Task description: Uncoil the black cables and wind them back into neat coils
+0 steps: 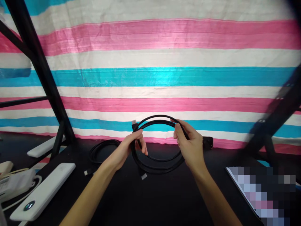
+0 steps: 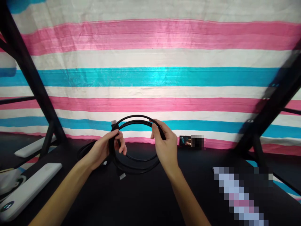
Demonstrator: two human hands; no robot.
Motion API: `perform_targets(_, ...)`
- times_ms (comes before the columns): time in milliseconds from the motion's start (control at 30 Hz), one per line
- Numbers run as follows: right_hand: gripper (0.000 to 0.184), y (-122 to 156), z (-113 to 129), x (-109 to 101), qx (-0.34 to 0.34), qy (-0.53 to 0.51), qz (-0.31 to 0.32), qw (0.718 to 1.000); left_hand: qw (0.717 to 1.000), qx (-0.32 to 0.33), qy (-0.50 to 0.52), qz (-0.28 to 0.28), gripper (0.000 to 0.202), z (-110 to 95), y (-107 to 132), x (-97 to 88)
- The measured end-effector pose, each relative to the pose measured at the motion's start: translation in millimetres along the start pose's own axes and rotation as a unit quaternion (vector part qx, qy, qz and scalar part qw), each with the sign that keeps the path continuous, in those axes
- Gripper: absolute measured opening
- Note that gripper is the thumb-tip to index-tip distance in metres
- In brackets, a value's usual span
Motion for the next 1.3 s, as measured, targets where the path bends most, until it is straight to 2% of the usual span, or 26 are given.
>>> perform_targets(100,0.02,0,2,-1,-0.025,0.027,-0.004,0.999,0.996,-0.008,0.085,0.016,0.045,0,-2,4.0)
perform_targets(467,0.016,7,15,4,-0.075,0.137,0.021,0.987,0.984,-0.033,0.173,0.033,0.048,3,0,9.6)
perform_targets(667,0.045,11,12,6,-0.05,0.069,0.005,0.996,0.984,-0.055,0.162,0.059,0.058,6,6,13.4)
perform_targets(733,0.047,10,11,6,-0.037,0.044,0.002,0.998,0.985,-0.063,0.152,0.051,0.058,7,6,14.7)
perform_targets(867,0.042,8,10,10,-0.019,0.016,0.036,0.999,0.987,-0.068,0.146,0.013,0.058,7,3,11.7)
perform_targets(967,0.018,11,18,11,-0.065,0.068,0.031,0.995,0.986,-0.064,0.153,-0.003,0.058,6,0,4.6)
perform_targets(1067,0.033,17,29,15,-0.128,0.112,0.035,0.985,0.983,-0.071,0.169,0.011,0.058,6,-1,-0.2)
perform_targets(1167,0.026,21,34,17,-0.174,0.147,0.03,0.973,0.979,-0.082,0.183,0.027,0.058,7,0,0.0)
perform_targets(1300,0.021,20,31,15,-0.19,0.197,-0.003,0.962,0.973,-0.095,0.204,0.053,0.057,11,2,6.8)
Point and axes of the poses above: each hand's wrist, its own y-axis away from the middle knuckle, its own x-axis out of the palm, z = x × y, the point moved 5 cm from there along -y, towards the middle knuckle, and after that the axes turned 9 degrees about y, right-handed, at the moved point
